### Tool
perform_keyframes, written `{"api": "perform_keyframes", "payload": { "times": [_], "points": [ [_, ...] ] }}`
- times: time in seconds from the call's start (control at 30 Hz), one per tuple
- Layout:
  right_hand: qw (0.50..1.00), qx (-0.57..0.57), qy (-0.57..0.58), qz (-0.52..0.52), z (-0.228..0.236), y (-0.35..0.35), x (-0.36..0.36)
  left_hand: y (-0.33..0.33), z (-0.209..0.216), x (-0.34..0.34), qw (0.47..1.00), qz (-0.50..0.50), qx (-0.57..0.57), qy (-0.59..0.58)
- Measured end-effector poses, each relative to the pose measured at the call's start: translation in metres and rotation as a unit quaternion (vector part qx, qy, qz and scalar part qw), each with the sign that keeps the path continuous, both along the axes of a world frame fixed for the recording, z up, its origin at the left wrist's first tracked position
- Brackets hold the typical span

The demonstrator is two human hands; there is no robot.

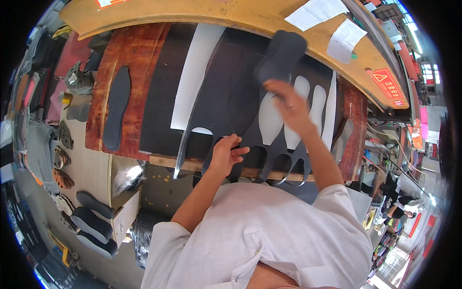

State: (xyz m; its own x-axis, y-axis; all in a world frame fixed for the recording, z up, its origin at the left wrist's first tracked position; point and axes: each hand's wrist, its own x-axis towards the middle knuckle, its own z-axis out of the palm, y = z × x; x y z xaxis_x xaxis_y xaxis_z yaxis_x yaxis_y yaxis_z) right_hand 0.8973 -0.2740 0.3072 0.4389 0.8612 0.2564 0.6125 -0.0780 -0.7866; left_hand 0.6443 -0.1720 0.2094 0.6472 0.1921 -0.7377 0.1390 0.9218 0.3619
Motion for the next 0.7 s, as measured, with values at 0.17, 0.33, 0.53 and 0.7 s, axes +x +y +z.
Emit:
{"api": "perform_keyframes", "payload": {
  "times": [0.17,0.33,0.53,0.7],
  "points": [
    [0.984,-0.141,-0.045,0.101,-0.087,0.002,-0.040,0.003,0.008,-0.001,0.994,-0.086,0.062,0.019],
    [0.994,-0.097,0.006,0.050,-0.104,-0.014,-0.052,0.001,0.007,-0.008,0.999,-0.027,-0.040,-0.012],
    [0.991,-0.114,0.001,0.063,-0.103,-0.020,-0.062,-0.003,-0.015,-0.025,0.995,-0.072,-0.056,-0.050],
    [0.990,-0.123,0.030,0.060,-0.094,-0.025,-0.063,-0.008,-0.019,-0.020,0.987,0.010,-0.155,0.034]
  ]
}}
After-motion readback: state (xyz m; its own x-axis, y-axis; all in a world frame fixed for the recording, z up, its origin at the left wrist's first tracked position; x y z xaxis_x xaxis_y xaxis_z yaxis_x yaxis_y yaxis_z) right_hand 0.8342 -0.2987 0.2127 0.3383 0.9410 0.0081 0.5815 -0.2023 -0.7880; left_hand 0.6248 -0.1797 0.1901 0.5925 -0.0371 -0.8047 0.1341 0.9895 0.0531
